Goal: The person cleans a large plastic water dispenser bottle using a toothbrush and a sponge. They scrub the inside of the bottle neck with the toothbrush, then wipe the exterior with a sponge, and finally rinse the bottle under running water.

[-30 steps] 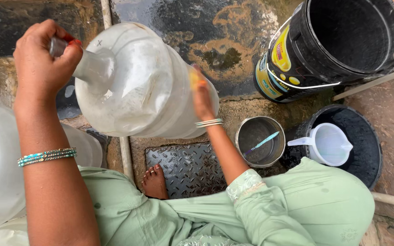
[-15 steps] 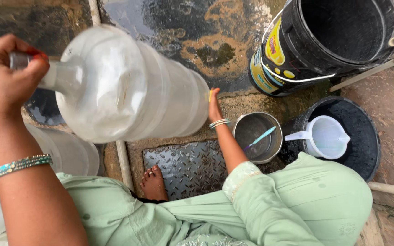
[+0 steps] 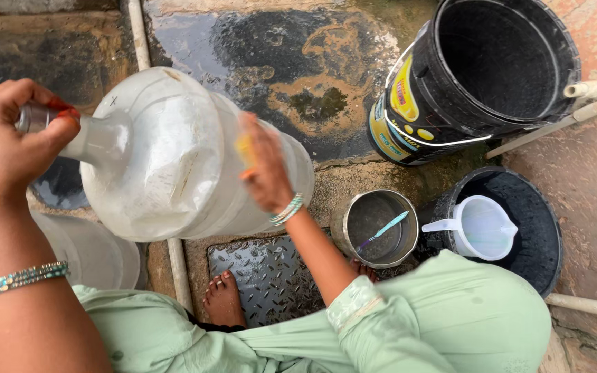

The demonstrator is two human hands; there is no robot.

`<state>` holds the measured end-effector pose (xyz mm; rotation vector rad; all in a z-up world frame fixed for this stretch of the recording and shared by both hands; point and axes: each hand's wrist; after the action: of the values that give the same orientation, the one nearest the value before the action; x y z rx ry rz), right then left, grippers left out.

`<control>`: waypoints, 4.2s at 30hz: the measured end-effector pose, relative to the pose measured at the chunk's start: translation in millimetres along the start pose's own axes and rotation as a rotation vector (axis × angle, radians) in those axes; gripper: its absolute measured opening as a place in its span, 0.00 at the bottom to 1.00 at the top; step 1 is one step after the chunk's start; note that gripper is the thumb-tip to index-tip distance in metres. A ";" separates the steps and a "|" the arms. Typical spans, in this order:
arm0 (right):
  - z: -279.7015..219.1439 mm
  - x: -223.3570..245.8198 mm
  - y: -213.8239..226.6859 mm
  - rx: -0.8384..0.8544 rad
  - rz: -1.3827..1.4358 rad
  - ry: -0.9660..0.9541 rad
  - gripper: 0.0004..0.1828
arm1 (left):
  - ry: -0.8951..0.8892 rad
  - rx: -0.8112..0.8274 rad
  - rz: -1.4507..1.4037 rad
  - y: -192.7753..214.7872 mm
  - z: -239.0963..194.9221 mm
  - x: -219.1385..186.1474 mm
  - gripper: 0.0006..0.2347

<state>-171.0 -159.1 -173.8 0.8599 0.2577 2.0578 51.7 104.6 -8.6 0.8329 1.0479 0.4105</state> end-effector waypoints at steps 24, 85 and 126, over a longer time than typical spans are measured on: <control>-40.2 -81.2 25.8 0.269 0.136 -0.315 0.48 | 0.016 0.117 -0.207 6.6 1.1 2.9 0.05; -91.0 -103.3 15.4 -0.258 0.177 -0.735 0.49 | 0.220 -0.104 0.099 -39.0 24.8 46.4 0.10; 10.8 48.2 10.4 0.158 0.098 -0.069 0.53 | 0.471 -0.096 0.221 -27.5 14.5 7.4 0.09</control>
<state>-189.2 -128.8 -137.8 1.0562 0.3500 2.1152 65.8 86.1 -30.7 0.7858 1.3604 0.8674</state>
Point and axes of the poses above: each hand's wrist, its own z-axis towards the middle knuckle, its own y-axis out of the back of the hand, x = y × z, and after that the axes turned 15 degrees about y, right-handed
